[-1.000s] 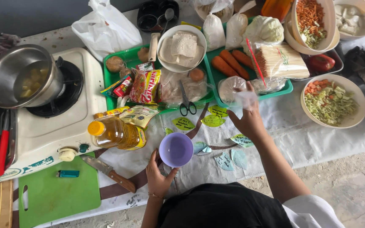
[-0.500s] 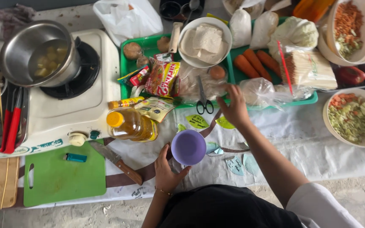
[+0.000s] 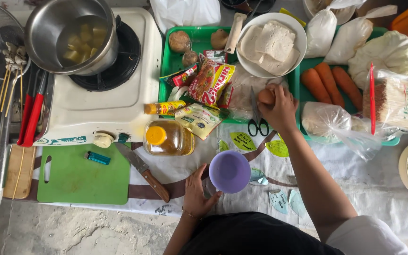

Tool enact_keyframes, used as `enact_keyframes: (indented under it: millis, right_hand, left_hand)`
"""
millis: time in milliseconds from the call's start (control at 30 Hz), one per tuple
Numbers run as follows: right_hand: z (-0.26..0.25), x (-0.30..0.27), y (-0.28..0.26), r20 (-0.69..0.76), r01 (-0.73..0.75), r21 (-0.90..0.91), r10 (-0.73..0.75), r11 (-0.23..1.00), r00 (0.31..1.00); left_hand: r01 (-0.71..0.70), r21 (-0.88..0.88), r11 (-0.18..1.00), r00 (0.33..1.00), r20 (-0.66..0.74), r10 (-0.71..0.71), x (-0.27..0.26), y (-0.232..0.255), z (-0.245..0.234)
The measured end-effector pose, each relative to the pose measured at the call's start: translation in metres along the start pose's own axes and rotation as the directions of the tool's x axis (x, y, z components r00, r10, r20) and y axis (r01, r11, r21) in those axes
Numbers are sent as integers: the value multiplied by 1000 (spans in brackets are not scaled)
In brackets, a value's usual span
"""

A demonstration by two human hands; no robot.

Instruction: The person cracks an egg into a bowl using scissors, adds seasoning from a cut packet into the bowl, whisks the egg with a fork, and reaches for food ingredients on the table.

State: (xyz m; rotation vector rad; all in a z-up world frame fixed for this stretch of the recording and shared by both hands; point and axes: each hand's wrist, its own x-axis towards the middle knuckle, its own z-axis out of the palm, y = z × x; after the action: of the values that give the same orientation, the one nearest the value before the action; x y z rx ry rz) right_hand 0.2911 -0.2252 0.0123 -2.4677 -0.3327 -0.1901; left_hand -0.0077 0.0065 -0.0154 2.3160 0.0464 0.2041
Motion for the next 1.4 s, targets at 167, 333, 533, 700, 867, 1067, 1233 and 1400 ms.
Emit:
enact_keyframes:
  millis: [167,333,533,700,867,1067,1233,1400]
  right_hand:
    - [-15,5,-23,-52,178,57,-176,982,983]
    - [4,29,-69,192,39,288,-98,957,976]
    - [57,52,-162,539,30,63,-59,998,841]
    - [84,33,-161,265,380,224,-431,897,862]
    - [97,44,-127,284,386,396,-511,833,811]
    - [76,95,-101,255,309,-22,-294,951,921]
    - [80,107,-138,187,359,234,-404,903,895]
    - [95,78,-160,297,519,170,-546,838,783]
  left_hand:
    - [6,-8,1000,1000,10,-6,0,-1,1]
    - [15,-8,1000,1000,8,-15,-2,-4,3]
    - [11,-32,999,1000,-3,-11,2,0,1]
    - [46,-42,998,999,11,-45,3,2,-1]
    - [16,-45,999,1000,3,-16,5,4,-1]
    - [52,-45,998,998,28,-51,5,4,-3]
    - [52,-29,998,999,18,-52,4,2,1]
    - [83,-24,996,996,34,-82,4,4,0]
